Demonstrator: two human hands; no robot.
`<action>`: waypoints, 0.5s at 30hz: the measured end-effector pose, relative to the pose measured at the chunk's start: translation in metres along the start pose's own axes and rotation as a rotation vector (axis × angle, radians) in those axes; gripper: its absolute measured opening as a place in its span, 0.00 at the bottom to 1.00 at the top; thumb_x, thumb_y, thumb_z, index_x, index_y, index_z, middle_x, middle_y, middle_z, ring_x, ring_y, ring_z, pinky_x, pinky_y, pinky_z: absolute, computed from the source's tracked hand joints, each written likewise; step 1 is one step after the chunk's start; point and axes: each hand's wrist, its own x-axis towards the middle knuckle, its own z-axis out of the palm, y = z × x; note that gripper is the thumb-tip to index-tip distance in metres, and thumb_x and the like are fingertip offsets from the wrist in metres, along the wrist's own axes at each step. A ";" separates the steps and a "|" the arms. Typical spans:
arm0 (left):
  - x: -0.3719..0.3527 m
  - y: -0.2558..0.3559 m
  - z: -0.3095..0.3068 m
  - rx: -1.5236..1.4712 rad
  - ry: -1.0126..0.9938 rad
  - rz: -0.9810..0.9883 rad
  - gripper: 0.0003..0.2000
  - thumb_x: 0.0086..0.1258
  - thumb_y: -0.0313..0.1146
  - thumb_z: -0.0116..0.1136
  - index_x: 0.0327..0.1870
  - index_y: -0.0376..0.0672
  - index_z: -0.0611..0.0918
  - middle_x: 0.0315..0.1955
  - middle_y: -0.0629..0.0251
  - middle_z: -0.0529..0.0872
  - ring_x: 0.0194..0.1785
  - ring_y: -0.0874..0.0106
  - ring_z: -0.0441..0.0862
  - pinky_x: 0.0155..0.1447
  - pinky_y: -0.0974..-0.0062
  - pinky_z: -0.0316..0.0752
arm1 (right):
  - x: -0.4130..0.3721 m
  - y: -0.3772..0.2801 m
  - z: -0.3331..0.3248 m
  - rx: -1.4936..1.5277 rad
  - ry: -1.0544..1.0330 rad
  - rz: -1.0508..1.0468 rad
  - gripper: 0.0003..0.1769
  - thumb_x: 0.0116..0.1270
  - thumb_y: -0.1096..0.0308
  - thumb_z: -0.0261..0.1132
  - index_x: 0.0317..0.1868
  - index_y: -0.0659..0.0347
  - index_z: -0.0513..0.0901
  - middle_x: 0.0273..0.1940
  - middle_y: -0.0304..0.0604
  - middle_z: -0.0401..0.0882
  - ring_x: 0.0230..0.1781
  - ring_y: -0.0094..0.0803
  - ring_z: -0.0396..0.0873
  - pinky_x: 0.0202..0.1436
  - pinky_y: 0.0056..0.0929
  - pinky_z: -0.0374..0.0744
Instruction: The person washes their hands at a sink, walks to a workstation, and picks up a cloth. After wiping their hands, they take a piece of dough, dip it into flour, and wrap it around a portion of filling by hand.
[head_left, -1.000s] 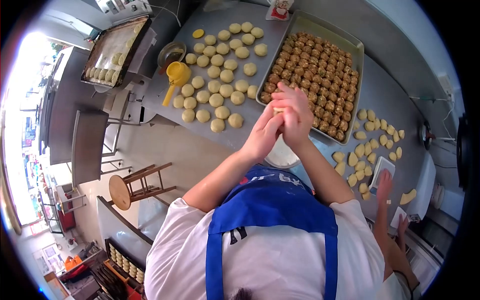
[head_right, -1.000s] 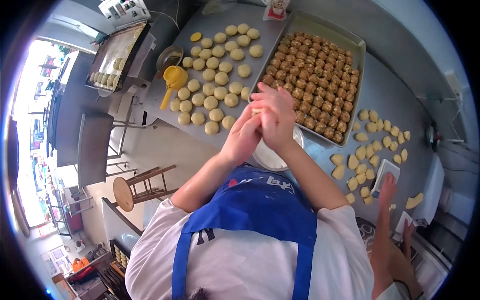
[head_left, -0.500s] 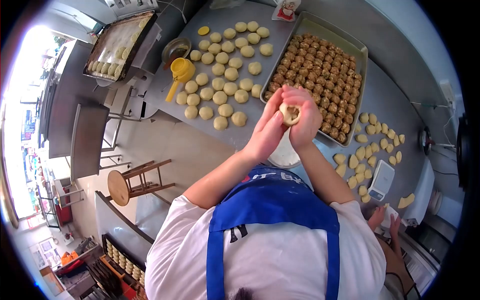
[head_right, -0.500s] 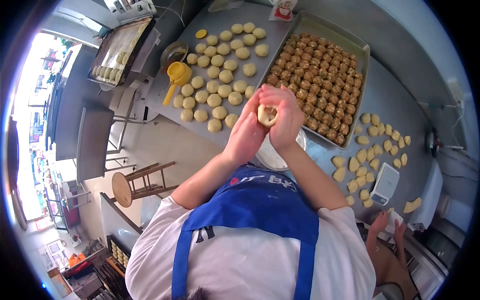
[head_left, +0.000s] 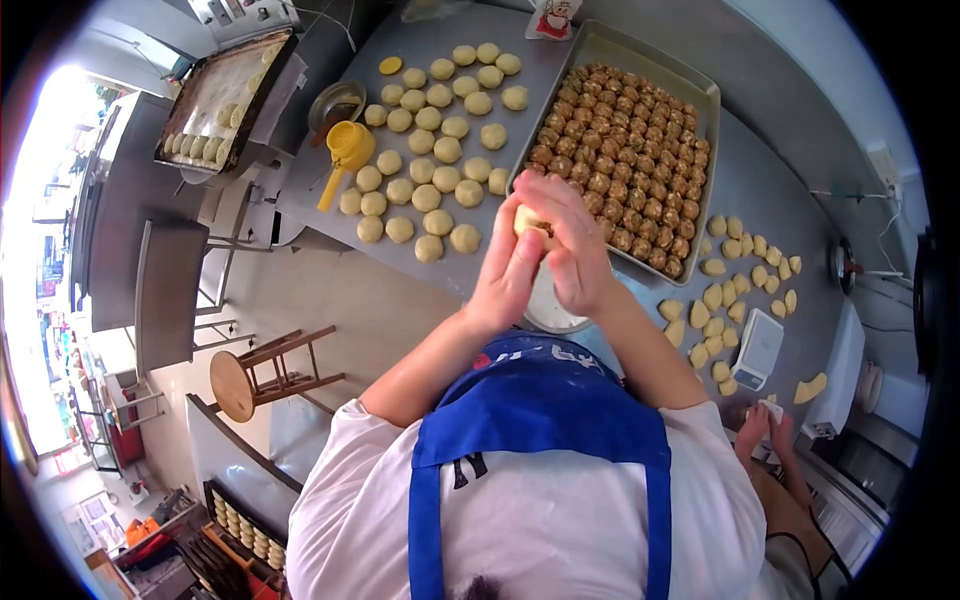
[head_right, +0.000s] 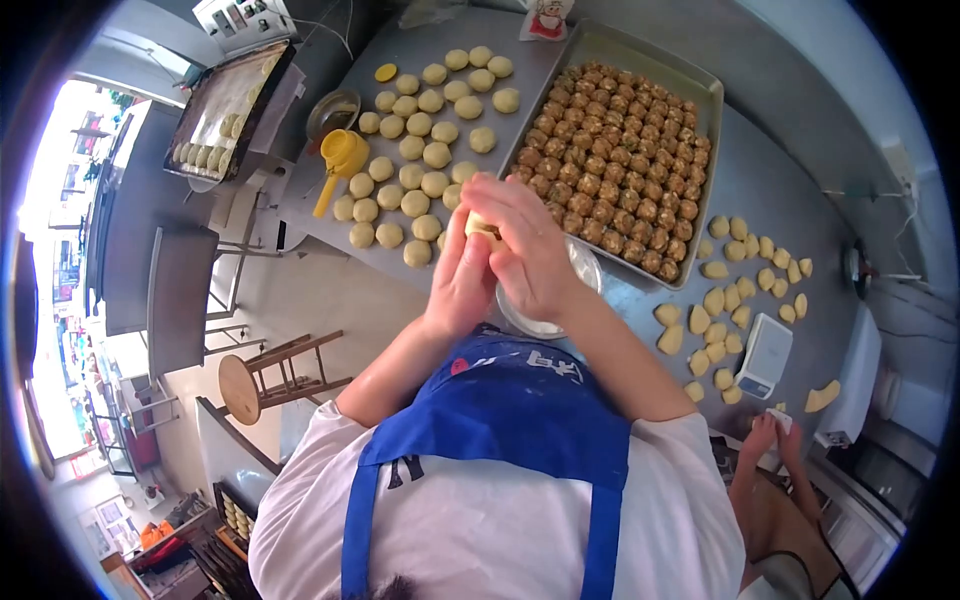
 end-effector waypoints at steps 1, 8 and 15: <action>0.000 0.001 -0.007 0.004 -0.018 -0.050 0.26 0.81 0.34 0.41 0.76 0.39 0.53 0.69 0.59 0.65 0.72 0.66 0.65 0.73 0.67 0.62 | 0.000 0.005 -0.010 0.067 -0.131 0.060 0.16 0.75 0.60 0.50 0.48 0.60 0.81 0.48 0.47 0.85 0.57 0.46 0.81 0.68 0.49 0.71; 0.007 0.000 -0.026 -0.702 0.066 -0.330 0.31 0.78 0.58 0.42 0.68 0.40 0.67 0.61 0.58 0.76 0.66 0.61 0.73 0.68 0.59 0.71 | -0.011 0.017 -0.004 -0.025 -0.247 0.061 0.28 0.74 0.45 0.50 0.56 0.59 0.80 0.59 0.50 0.78 0.64 0.46 0.74 0.74 0.53 0.60; 0.012 -0.017 -0.046 -0.547 0.435 -0.480 0.24 0.81 0.55 0.36 0.62 0.45 0.73 0.52 0.64 0.81 0.57 0.67 0.79 0.60 0.65 0.77 | -0.047 0.054 0.037 -0.285 -0.385 -0.039 0.22 0.73 0.53 0.55 0.62 0.50 0.80 0.70 0.47 0.68 0.69 0.46 0.68 0.73 0.53 0.58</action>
